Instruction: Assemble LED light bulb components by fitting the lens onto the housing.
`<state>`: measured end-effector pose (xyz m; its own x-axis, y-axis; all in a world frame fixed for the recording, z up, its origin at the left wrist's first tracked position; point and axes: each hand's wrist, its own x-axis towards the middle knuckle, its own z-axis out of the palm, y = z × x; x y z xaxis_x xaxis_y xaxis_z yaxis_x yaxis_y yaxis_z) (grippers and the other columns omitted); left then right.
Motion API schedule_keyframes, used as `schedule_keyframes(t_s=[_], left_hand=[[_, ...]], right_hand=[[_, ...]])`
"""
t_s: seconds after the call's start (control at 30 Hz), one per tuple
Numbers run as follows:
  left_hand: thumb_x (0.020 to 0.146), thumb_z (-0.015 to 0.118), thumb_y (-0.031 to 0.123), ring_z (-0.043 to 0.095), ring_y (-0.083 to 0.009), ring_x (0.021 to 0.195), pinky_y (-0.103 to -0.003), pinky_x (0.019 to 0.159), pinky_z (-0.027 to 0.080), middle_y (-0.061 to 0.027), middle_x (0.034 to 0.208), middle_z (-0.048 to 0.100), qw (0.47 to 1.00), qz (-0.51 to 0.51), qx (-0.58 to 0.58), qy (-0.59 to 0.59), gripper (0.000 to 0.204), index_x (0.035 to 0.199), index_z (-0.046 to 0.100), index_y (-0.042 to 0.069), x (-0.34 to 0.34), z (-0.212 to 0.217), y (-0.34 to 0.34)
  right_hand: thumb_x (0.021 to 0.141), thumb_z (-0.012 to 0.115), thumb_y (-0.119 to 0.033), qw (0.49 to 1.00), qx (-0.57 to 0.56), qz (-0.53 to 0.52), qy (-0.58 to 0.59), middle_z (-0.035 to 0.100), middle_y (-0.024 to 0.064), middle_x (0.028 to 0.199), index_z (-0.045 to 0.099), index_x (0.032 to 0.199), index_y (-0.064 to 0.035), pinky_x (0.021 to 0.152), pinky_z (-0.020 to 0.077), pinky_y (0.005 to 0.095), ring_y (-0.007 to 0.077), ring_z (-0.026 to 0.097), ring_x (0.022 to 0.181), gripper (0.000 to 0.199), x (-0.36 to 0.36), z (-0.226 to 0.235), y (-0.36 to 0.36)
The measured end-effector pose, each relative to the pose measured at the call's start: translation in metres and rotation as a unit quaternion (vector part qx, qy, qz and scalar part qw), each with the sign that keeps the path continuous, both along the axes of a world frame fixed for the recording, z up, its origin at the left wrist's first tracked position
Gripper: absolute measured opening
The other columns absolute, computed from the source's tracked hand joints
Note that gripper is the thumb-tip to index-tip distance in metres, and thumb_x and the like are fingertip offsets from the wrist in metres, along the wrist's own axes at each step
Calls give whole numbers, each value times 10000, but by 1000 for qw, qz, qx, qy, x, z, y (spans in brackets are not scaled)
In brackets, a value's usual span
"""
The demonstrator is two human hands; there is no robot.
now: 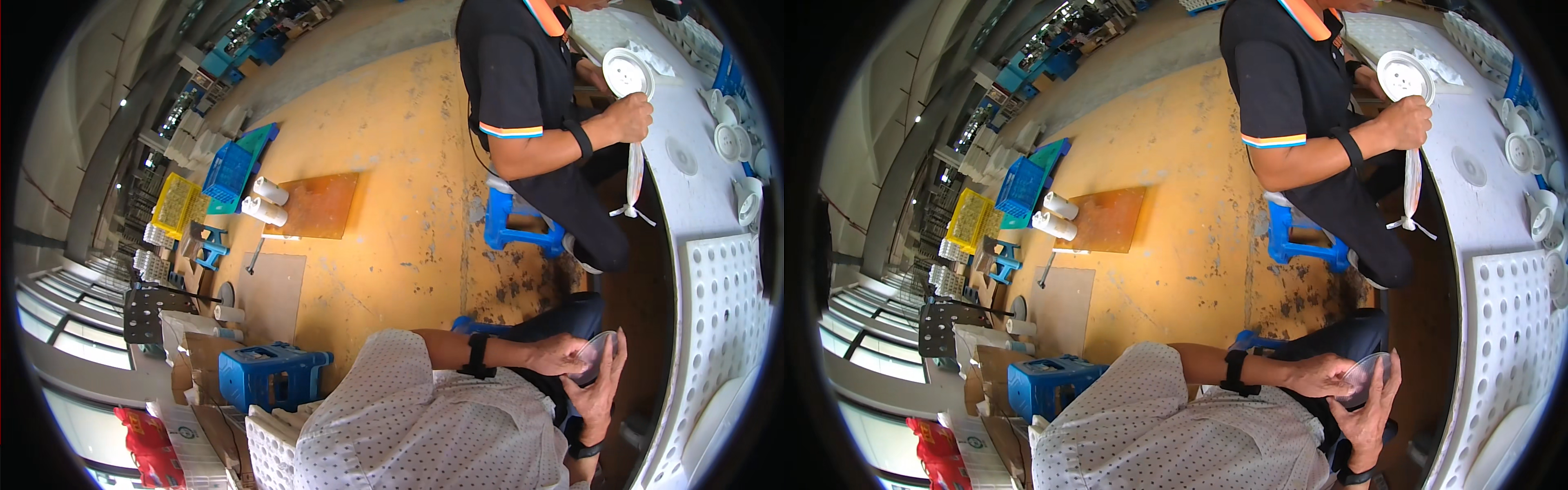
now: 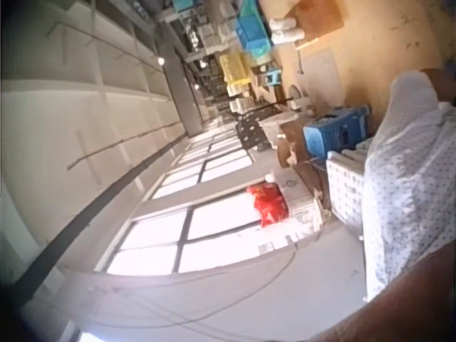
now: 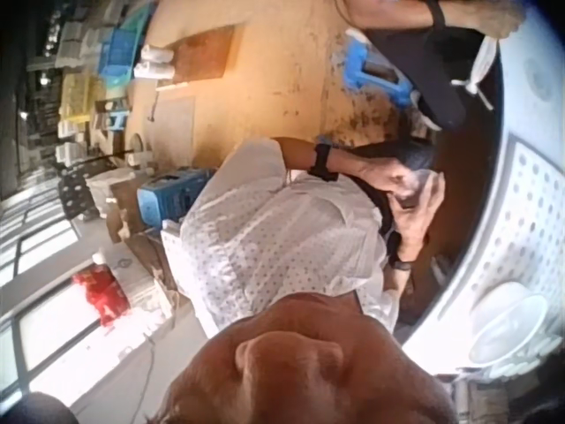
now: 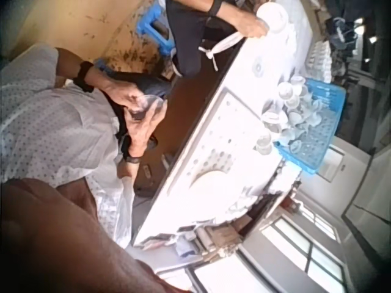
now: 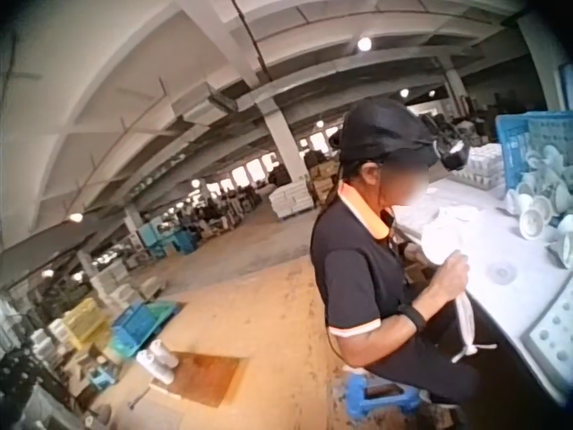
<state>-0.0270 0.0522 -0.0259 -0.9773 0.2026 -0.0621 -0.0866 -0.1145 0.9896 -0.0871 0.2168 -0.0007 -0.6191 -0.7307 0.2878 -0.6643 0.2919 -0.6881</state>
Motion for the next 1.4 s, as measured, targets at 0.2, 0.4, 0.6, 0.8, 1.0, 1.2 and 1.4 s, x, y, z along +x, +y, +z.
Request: schedule_keyframes(t_s=[0.2,0.4,0.6,0.8,1.0,1.2,1.4], left_hand=[[837,560,91,490,-94,659,-282,591,427,-59,719,557,999,4,-42,25,124,889,528,-16,-1,1,6],[827,567,104,478,-99,608,-291,559,409,-63,674,545,999,2,-46,28,130,871,527,-12,1,0,7],[819,573,103,479,-94,602,-288,549,400,-64,661,545,998,-8,-66,8,130,856,532,-14,1,2,10],[801,603,127,468,-75,603,-289,525,390,-54,645,540,999,23,-31,32,158,787,552,-22,0,1,10],[925,532,147,552,-89,757,-231,662,470,-34,902,604,991,-5,90,-96,256,1133,550,-2,-4,-7,6],[853,625,141,585,-126,919,-272,809,475,-74,1018,620,986,-103,38,-128,347,1144,531,-22,-20,-16,25],[869,560,96,595,-151,920,-285,810,482,-102,1044,615,983,-158,-4,-93,314,1143,512,-49,-27,-42,38]], right_hand=[[466,812,-107,1000,1,-4,-3,278,272,1386,334,1382,-120,1000,346,472,442,343,1248,1033,1,-4,8],[488,808,-133,1000,6,-12,6,275,269,1389,340,1381,-120,1004,345,469,437,342,1252,1008,4,-7,9],[490,806,-129,1000,8,-22,1,278,267,1386,344,1378,-120,1001,350,464,435,346,1250,1001,9,-5,13],[458,829,-139,1000,9,-24,15,286,278,1370,359,1363,-116,985,364,477,455,360,1228,1020,12,-5,17],[419,860,-226,995,-2,-66,77,373,284,1281,443,1263,-76,932,384,513,459,422,1145,953,11,-6,39],[589,795,-310,995,57,-87,2,292,225,1369,367,1364,-152,952,361,504,421,319,1243,900,18,-5,63],[612,784,-333,989,48,-139,14,262,211,1384,350,1374,-179,978,344,511,416,295,1256,891,32,-15,78]])
